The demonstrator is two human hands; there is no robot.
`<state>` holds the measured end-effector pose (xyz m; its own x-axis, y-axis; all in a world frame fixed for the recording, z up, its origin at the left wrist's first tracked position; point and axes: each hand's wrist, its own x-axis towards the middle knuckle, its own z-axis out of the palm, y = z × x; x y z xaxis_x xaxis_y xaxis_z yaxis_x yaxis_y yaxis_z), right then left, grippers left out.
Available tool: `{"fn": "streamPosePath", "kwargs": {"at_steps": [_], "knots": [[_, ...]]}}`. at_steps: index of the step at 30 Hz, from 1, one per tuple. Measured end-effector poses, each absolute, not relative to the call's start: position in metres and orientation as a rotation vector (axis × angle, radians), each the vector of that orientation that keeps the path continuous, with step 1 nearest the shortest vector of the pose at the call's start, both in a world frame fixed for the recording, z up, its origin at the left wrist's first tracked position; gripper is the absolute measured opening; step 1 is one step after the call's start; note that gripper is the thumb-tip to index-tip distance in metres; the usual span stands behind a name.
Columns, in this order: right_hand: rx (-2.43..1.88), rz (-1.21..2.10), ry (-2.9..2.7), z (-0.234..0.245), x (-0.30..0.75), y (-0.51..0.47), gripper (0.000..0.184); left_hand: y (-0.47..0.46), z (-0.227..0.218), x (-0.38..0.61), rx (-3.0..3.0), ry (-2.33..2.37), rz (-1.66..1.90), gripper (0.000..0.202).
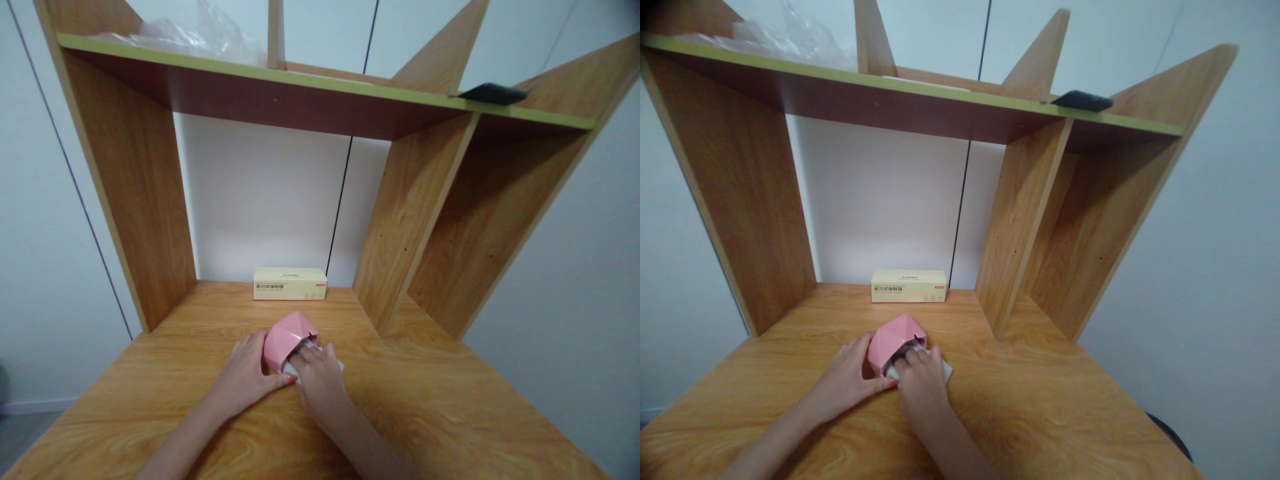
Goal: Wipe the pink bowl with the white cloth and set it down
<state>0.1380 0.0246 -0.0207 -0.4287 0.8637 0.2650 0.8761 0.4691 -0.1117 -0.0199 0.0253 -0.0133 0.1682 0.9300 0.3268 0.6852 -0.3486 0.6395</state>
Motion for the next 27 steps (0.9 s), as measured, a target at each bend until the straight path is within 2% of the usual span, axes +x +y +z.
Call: {"fn": "streamPosePath", "kwargs": {"at_steps": [5,12,20,24,27], "knots": [[-1.511,-0.146,-2.530,-0.021,0.131,0.026,0.018,0.022,-0.009,-0.014,2.289,1.588,1.046,0.067],[-1.607,-0.233,-2.458,-0.019,0.130,0.020,0.021,0.017,0.001,-0.016,2.490,1.716,0.928,0.046],[-1.761,-0.412,-2.275,-0.013,0.139,0.025,0.023,0.018,-0.008,-0.009,2.212,1.776,0.981,0.048],[-1.802,-0.353,-2.324,-0.015,0.135,0.025,0.026,0.022,-0.012,-0.009,2.155,1.728,0.972,0.043],[-1.769,-0.191,-2.355,-0.015,0.133,0.023,0.023,0.024,-0.014,-0.013,2.133,1.665,0.981,0.043]]}}
